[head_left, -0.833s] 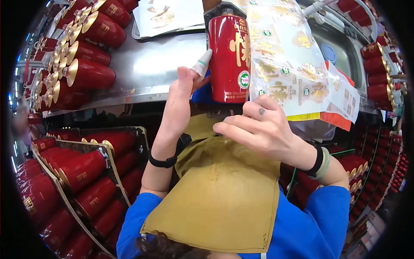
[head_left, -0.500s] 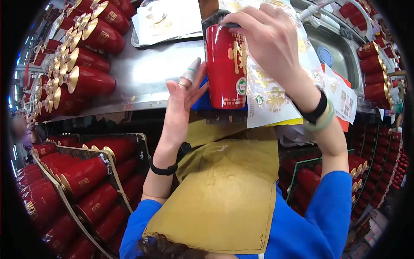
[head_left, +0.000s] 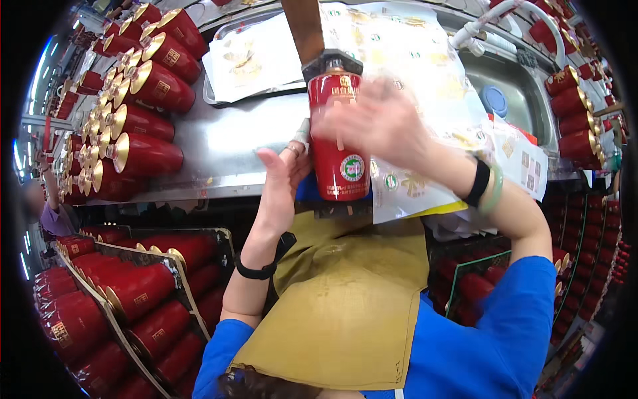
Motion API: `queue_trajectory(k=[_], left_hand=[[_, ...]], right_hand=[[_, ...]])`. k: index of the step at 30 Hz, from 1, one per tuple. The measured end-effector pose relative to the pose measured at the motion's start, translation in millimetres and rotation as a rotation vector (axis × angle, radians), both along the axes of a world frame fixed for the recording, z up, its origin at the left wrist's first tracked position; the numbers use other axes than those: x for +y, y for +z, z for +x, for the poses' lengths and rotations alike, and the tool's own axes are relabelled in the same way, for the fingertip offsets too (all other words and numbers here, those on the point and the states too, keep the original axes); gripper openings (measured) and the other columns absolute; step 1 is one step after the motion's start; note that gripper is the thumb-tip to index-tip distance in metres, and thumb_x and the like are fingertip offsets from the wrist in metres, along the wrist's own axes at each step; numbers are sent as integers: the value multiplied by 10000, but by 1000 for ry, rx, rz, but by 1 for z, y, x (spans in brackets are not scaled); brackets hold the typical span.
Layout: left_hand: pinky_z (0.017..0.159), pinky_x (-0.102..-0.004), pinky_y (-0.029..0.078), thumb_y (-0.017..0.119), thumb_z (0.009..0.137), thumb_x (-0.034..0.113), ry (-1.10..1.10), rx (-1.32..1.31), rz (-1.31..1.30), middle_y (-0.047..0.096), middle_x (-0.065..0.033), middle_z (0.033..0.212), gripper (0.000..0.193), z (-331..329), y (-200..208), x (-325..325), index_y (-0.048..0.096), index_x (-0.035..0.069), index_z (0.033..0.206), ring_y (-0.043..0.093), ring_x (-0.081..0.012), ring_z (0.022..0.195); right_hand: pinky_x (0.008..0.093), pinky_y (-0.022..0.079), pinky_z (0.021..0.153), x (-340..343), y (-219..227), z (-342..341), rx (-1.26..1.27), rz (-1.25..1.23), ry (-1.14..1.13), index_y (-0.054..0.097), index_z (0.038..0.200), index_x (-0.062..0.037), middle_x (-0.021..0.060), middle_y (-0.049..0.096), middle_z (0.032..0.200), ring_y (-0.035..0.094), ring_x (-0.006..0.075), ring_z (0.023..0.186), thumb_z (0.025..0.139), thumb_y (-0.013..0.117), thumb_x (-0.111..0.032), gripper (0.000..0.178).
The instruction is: Applying decorative labels and seals to red alcohol bottles on an assembly line.
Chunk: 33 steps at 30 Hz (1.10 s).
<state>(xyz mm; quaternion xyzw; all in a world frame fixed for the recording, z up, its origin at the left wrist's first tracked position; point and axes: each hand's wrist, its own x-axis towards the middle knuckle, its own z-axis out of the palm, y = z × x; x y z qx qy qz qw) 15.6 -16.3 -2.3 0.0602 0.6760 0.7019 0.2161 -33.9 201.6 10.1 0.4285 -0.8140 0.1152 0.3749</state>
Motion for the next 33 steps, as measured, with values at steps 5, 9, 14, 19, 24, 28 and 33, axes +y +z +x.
queue_trajectory(k=[5,9,14,19,24,28,33], left_hand=[[1236,-446,279,-11,798,975,28,-97,100,444,-229,1573,1336,-2,-4,1,243,-51,1615,449,-317,1452],[1198,-426,325,-12,798,979,2,-134,0,524,-205,1497,1327,-20,-2,3,329,-39,1578,498,-297,1404],[1186,-403,363,17,854,933,-116,-196,-68,542,-182,1480,1233,-40,11,13,265,-9,1611,542,-259,1361],[1159,-414,404,19,838,948,-96,-217,-52,591,-183,1424,1260,-42,9,12,251,-20,1611,580,-269,1315],[1192,-393,353,-23,798,971,-79,-264,80,557,-190,1461,1303,-36,9,12,222,-3,1629,557,-265,1339],[1162,-408,373,16,849,948,5,-213,67,590,-209,1404,1263,-26,24,18,350,-36,1568,562,-289,1312],[1163,-403,389,40,880,920,-28,-213,2,608,-209,1383,1215,-35,20,14,420,-49,1507,585,-271,1300]], right_hand=[[364,475,765,0,13,-6,-372,-245,28,728,1065,-136,-28,711,864,624,193,763,853,743,-117,213],[313,452,817,25,-9,-16,-184,-209,-23,737,982,-202,-70,752,956,640,145,770,820,737,-160,167],[308,500,762,15,-31,41,-269,-284,307,762,1029,-218,6,758,1043,647,137,821,844,727,-123,210],[298,508,818,33,-5,-18,-235,-428,-207,763,1026,-176,8,762,987,718,201,930,877,694,-75,193],[311,502,667,0,21,50,-315,-111,264,761,983,-160,-27,742,860,650,154,743,812,712,-97,189],[374,501,709,0,18,-30,-297,-207,-89,720,1063,-124,30,716,858,661,230,772,805,762,-140,263],[364,462,802,27,38,-64,-85,-135,-73,751,964,-166,-34,715,876,622,207,809,844,739,-151,121]])
